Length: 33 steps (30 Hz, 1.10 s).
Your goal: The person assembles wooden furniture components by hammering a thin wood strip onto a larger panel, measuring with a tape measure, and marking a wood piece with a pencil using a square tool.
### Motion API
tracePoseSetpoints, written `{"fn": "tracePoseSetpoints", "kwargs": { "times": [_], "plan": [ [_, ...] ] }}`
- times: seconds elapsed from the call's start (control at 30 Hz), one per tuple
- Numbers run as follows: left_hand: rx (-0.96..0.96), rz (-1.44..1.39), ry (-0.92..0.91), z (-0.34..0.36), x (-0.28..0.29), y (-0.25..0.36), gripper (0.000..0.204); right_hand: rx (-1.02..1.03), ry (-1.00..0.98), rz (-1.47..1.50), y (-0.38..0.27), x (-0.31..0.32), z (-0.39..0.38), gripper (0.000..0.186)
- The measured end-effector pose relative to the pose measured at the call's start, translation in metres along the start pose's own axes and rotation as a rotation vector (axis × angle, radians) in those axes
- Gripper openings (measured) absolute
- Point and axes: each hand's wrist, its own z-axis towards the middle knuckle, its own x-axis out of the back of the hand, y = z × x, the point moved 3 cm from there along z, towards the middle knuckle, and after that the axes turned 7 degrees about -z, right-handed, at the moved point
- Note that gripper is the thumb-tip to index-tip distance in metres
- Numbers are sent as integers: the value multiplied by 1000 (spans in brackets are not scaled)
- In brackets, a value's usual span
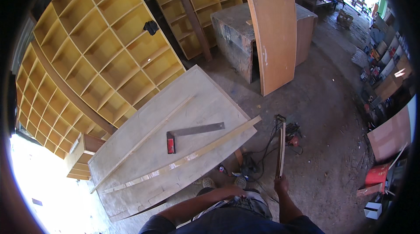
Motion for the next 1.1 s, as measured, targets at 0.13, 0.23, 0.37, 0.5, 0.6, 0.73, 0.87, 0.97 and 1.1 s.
{"fn": "tracePoseSetpoints", "kwargs": {
  "times": [0.13, 0.23, 0.37, 0.5, 0.6, 0.73, 0.87, 0.97, 1.1],
  "plan": [
    [696, 565, -249, 66, -10, 82, 20, -117, -37, 55, 9, 7, -9, 33],
    [817, 644, -229, 68, -14, 104, 15, -169, -60, 101, 4, 1, -12, 32],
    [466, 900, -274, 60, -15, 102, 15, -150, -63, 114, 4, -3, -15, 31],
    [510, 870, -469, 61, -10, 90, 34, -23, -57, 75, 24, -17, -4, 32],
    [672, 816, -394, 84, -13, 118, 30, -58, 51, 112, 52, -25, 9, 32],
    [616, 849, -316, 76, -20, 108, 23, -142, 44, 170, 45, -30, 4, 31],
    [359, 1126, -175, 69, -18, 61, 16, -61, -3, 260, 28, -19, -5, 28],
    [358, 532, -109, 51, 2, 32, 20, -122, -44, 305, 23, -17, -12, 26],
    [356, -96, -57, 49, 24, 33, 22, -112, 19, 333, 33, -10, -5, 22]
  ]
}}
